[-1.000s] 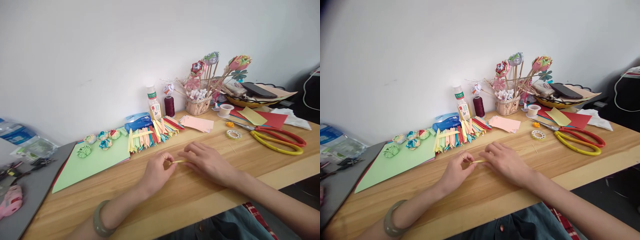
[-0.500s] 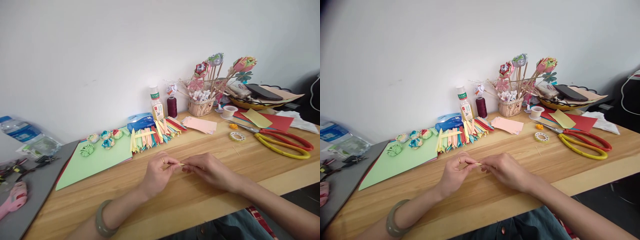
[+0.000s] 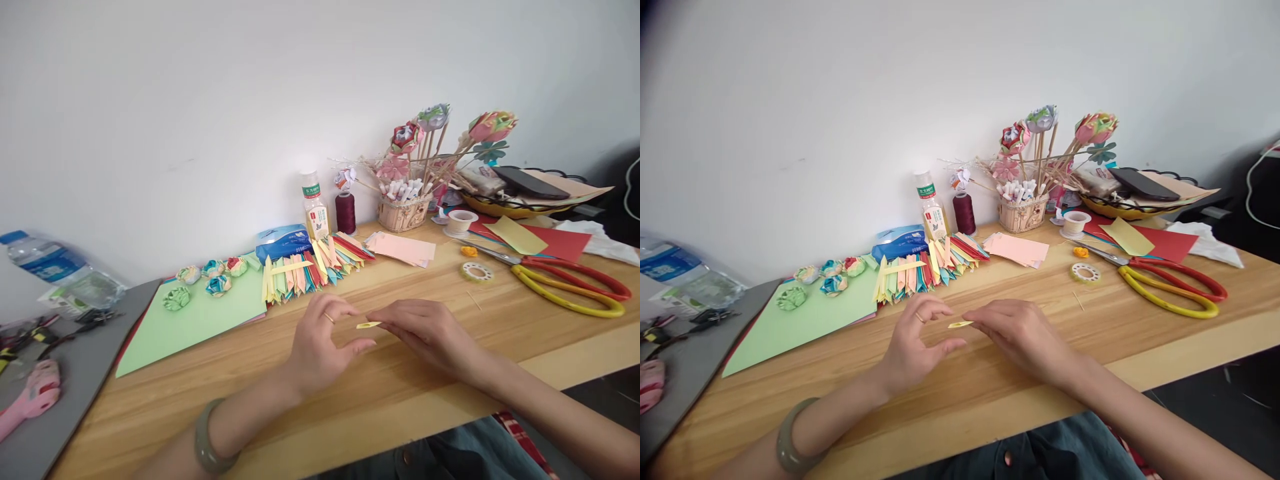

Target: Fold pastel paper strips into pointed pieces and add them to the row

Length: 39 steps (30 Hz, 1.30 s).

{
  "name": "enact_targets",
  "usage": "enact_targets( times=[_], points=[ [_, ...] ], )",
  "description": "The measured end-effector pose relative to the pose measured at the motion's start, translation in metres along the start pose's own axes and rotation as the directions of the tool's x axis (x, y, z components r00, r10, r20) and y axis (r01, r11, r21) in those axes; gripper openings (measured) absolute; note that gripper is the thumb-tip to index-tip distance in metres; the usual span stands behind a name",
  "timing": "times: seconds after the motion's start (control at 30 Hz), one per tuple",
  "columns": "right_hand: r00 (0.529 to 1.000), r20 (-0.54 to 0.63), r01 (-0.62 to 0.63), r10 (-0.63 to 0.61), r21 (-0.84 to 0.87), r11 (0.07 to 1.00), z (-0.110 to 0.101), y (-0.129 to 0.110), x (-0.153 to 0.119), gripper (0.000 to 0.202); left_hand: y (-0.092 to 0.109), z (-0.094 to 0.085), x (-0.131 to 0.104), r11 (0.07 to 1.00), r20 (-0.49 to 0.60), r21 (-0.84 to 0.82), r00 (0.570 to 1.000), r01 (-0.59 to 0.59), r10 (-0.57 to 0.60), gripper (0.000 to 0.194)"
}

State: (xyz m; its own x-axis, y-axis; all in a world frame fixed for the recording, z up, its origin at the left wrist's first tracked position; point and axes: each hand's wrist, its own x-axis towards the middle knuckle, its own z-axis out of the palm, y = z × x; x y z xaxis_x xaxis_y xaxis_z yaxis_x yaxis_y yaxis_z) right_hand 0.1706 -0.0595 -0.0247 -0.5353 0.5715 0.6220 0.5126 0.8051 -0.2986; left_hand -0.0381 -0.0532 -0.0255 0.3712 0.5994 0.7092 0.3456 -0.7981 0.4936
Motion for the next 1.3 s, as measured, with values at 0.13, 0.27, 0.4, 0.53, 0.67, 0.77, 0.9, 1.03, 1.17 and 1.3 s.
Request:
enact_targets(
  times=[0.13,0.27,0.4,0.53,0.67,0.77,0.9,1.03,1.17,1.3],
  points=[
    [0.994,-0.012,0.107,-0.108,-0.087,0.99,0.001,0.0,-0.001,0.023,0.004,-0.002,0.004,0.997,0.005,0.013,0.998,-0.07,0.07,0.018],
    [0.978,-0.031,0.198,-0.209,-0.203,0.959,-0.001,-0.002,0.0,0.03,0.006,-0.004,0.005,0.998,-0.032,-0.016,0.997,-0.067,0.066,0.015],
    [0.966,-0.036,0.238,-0.255,-0.248,0.939,-0.005,-0.006,0.002,0.033,0.007,-0.005,0.006,0.995,-0.052,-0.014,0.994,-0.095,0.094,0.011],
    [0.969,-0.008,0.24,-0.247,-0.198,0.95,-0.007,-0.009,0.002,0.033,0.004,-0.009,0.007,0.968,-0.019,0.081,0.97,-0.239,0.242,0.004],
    [0.979,0.039,0.202,-0.198,-0.137,0.97,-0.007,-0.006,-0.003,0.029,-0.007,-0.022,0.012,0.785,0.109,0.325,0.846,-0.526,0.522,0.007],
    [0.994,0.014,0.107,-0.106,-0.123,0.987,-0.008,0.0,-0.01,0.025,-0.015,-0.031,0.018,0.788,0.089,0.378,0.866,-0.486,0.492,0.008],
    [0.996,0.048,0.074,-0.069,-0.099,0.992,-0.009,-0.004,-0.01,0.022,-0.01,-0.029,0.022,0.932,0.066,0.13,0.941,-0.337,0.331,0.019],
    [0.994,0.069,0.089,-0.082,-0.093,0.992,-0.007,-0.015,0.0,0.018,0.006,-0.015,0.019,0.942,0.133,0.028,0.935,-0.335,0.328,0.018],
    [0.999,0.009,0.036,-0.035,-0.1,0.994,-0.008,-0.015,0.001,0.018,0.007,-0.015,0.017,0.966,0.092,-0.01,0.962,-0.259,0.259,0.007],
    [0.997,-0.064,-0.052,0.049,-0.046,0.998,-0.017,-0.011,0.0,0.016,-0.001,-0.019,0.018,0.98,0.072,-0.039,0.978,-0.194,0.197,0.005]
  ],
)
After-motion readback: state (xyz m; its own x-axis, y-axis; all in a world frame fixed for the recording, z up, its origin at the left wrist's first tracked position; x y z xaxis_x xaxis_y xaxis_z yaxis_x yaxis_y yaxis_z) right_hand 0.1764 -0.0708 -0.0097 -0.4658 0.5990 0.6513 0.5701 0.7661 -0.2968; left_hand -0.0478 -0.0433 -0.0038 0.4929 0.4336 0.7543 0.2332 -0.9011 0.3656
